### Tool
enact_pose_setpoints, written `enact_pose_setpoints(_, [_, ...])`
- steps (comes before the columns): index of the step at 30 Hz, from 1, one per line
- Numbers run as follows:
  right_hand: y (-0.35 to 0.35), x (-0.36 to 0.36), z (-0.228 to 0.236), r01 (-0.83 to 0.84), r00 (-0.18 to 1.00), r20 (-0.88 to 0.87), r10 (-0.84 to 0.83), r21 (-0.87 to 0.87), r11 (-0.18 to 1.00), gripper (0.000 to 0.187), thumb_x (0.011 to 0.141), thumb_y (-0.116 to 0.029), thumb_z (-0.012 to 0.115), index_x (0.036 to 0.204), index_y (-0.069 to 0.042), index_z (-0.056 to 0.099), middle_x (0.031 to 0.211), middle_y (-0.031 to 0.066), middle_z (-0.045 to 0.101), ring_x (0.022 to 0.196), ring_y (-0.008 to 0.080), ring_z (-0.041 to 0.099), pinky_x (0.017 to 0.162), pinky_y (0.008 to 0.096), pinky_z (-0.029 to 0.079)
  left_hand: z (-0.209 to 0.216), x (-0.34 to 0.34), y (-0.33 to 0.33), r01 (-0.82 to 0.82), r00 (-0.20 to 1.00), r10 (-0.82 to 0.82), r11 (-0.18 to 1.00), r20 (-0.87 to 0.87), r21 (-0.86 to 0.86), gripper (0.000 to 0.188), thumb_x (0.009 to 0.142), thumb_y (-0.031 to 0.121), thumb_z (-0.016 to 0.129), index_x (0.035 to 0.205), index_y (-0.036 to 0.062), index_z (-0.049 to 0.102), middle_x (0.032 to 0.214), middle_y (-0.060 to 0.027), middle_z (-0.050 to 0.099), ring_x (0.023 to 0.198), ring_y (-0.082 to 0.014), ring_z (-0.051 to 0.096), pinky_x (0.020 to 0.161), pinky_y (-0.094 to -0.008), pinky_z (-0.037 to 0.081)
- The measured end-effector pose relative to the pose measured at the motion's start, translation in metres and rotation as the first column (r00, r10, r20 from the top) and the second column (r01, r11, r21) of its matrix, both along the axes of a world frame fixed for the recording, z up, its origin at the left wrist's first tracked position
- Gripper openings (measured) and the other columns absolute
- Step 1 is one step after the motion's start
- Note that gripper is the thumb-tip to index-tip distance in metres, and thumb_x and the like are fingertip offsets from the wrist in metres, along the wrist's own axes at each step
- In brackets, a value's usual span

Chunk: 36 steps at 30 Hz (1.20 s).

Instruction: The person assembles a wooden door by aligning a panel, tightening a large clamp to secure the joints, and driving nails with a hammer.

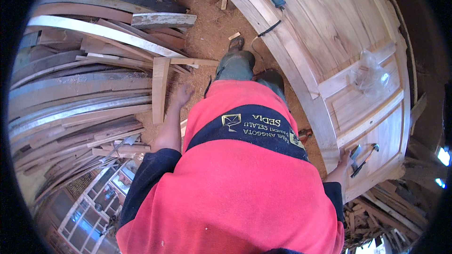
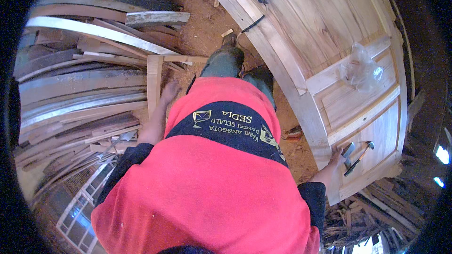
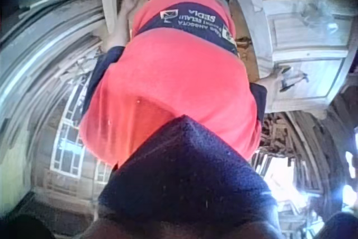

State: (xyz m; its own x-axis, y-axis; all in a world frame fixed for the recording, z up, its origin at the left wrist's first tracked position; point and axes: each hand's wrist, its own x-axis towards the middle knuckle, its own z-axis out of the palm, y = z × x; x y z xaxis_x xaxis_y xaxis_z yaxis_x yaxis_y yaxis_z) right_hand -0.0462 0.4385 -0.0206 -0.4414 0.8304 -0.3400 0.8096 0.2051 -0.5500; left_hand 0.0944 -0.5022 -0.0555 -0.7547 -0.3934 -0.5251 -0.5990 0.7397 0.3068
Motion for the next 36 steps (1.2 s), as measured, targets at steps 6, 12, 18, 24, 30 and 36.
enact_pose_setpoints(6, [-0.048,-0.014,0.007,-0.029,0.984,0.175,-0.018,0.264,0.964,0.057,0.082,-0.001,0.071,0.126,0.011,0.038,0.119,0.02,0.056,0.093,0.0298,0.063,0.08,0.0457,0.058,-0.03,0.142,0.052,-0.306,0.938,0.22,0.888,0.269,0.343,0.052,0.086,0.033,0.071,0.123,-0.0016,0.062,0.116,-0.02,0.067,0.11,-0.0316,0.063,0.099,-0.0395,0.047])
enact_pose_setpoints(12, [0.041,0.01,-0.03,-0.097,0.966,-0.206,0.159,0.282,0.955,0.065,0.078,-0.022,0.081,0.124,0.008,0.048,0.114,0.0212,0.062,0.095,0.0339,0.064,0.087,0.0448,0.052,-0.015,0.003,0.033,-0.312,0.931,0.365,0.81,-0.011,0.497,0.048,0.089,0.031,0.069,0.122,-0.0032,0.061,0.11,-0.0187,0.07,0.102,-0.0264,0.067,0.091,-0.0373,0.052])
enact_pose_setpoints(18, [-0.096,-0.042,0.047,0.007,0.987,0.139,-0.084,0.481,0.876,0.077,0.068,-0.062,0.078,0.107,0.002,0.065,0.101,0.0232,0.07,0.098,0.0389,0.066,0.086,0.0442,0.05,0.084,-0.204,0.051,0.01,0.972,0.042,0.975,-0.232,0.221,0.039,0.096,0.023,0.06,0.126,-0.0021,0.058,0.115,-0.0197,0.067,0.108,-0.0251,0.065,0.094,-0.0351,0.049])
enact_pose_setpoints(24, [-0.233,-0.079,0.079,-0.103,0.952,0.301,-0.058,0.492,0.864,0.075,0.069,-0.068,0.072,0.115,-0.01,0.063,0.098,0.0166,0.072,0.093,0.0363,0.07,0.081,0.0473,0.053,0.094,-0.261,0.088,0.256,0.954,-0.212,0.944,-0.211,0.21,0.041,0.096,0.027,0.06,0.125,-0.0022,0.058,0.118,-0.0206,0.067,0.109,-0.0279,0.065,0.094,-0.0373,0.049])
enact_pose_setpoints(30, [-0.262,-0.077,0.081,-0.257,0.925,0.35,0.147,0.295,0.92,0.075,0.068,-0.062,0.076,0.123,-0.013,0.059,0.107,0.0177,0.069,0.1,0.0353,0.067,0.087,0.0497,0.051,0.083,-0.239,0.089,0.194,0.974,-0.219,0.933,0.052,0.303,0.039,0.096,0.025,0.06,0.123,-0.0028,0.06,0.116,-0.0217,0.067,0.108,-0.028,0.065,0.093,-0.0373,0.05])
enact_pose_setpoints(36, [-0.196,-0.03,0.079,-0.576,0.744,0.572,0.347,0.283,0.767,0.073,0.066,-0.039,0.084,0.129,-0.017,0.055,0.132,0.015,0.053,0.113,0.0377,0.058,0.094,0.0505,0.048,0.011,-0.172,0.003,0.076,0.996,-0.09,0.925,0.02,0.373,0.037,0.096,0.026,0.061,0.122,-0.0004,0.061,0.116,-0.0193,0.067,0.109,-0.0289,0.064,0.093,-0.0378,0.05])
